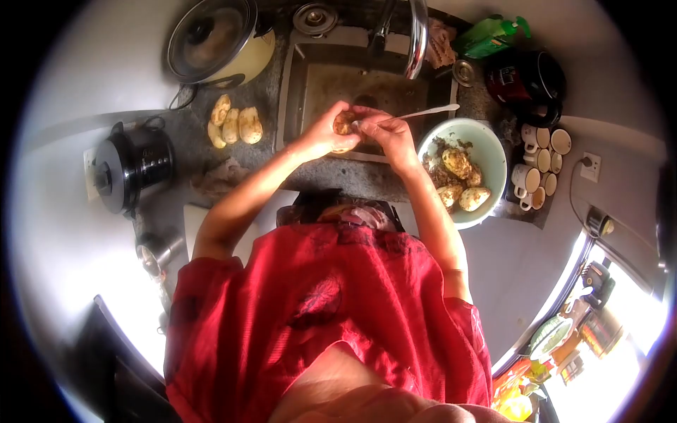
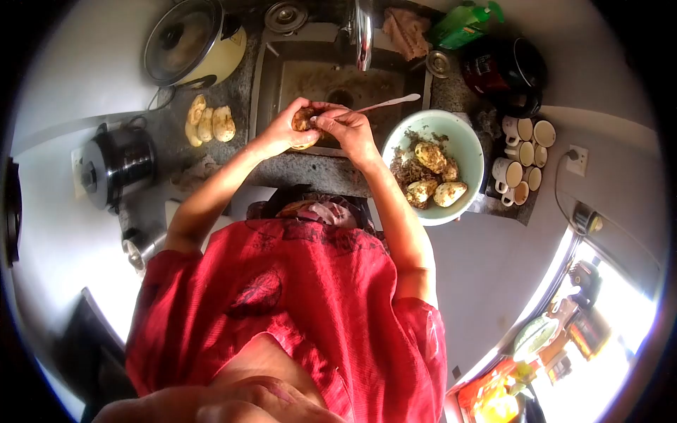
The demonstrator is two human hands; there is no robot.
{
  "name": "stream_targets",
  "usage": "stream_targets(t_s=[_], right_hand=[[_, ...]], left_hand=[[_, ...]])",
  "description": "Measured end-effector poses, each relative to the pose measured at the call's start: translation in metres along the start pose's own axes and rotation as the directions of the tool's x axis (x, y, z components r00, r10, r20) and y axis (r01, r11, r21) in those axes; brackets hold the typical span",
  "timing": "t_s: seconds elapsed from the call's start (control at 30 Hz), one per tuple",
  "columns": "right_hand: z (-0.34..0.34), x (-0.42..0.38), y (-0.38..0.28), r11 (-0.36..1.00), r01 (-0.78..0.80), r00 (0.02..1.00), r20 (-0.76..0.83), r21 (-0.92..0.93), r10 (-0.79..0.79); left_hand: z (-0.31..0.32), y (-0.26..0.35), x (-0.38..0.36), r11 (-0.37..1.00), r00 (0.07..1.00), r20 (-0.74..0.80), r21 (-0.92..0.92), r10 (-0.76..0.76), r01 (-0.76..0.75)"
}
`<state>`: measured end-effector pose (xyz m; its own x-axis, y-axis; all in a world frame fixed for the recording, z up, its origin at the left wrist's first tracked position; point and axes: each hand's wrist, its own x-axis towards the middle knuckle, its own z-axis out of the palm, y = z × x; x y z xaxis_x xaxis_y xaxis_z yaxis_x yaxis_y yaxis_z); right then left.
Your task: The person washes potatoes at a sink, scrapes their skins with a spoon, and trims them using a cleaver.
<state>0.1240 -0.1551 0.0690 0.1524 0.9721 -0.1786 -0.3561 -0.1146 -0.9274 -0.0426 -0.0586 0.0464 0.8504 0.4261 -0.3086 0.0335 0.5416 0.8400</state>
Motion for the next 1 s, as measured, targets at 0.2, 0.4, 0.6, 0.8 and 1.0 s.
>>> stream_targets(t_s=[0.2,0.4,0.6,0.8,1.0], right_hand=[[-0.014,0.003,0.01,0.911,-0.199,0.976,-0.006,0.362,0.215],[-0.016,0.013,0.01,0.997,-0.036,0.984,-0.169,0.068,0.047],[-0.026,0.031,0.005,0.982,-0.09,0.956,-0.263,0.164,0.131],[-0.039,0.029,0.006,0.967,-0.183,0.955,-0.201,0.176,0.218],[-0.04,0.037,0.022,0.983,-0.179,0.934,-0.319,-0.033,0.159]], left_hand=[[0.01,0.0,-0.005,0.999,0.997,-0.074,0.043,-0.013,0.016],[0.033,-0.014,0.005,0.988,0.96,-0.281,0.151,0.02,0.024],[0.047,-0.009,0.003,0.987,0.944,-0.297,0.022,-0.146,0.16],[0.044,-0.022,0.001,0.991,0.964,-0.251,0.078,-0.088,0.11],[0.044,-0.017,-0.002,0.99,0.964,-0.231,0.016,-0.13,0.137]])
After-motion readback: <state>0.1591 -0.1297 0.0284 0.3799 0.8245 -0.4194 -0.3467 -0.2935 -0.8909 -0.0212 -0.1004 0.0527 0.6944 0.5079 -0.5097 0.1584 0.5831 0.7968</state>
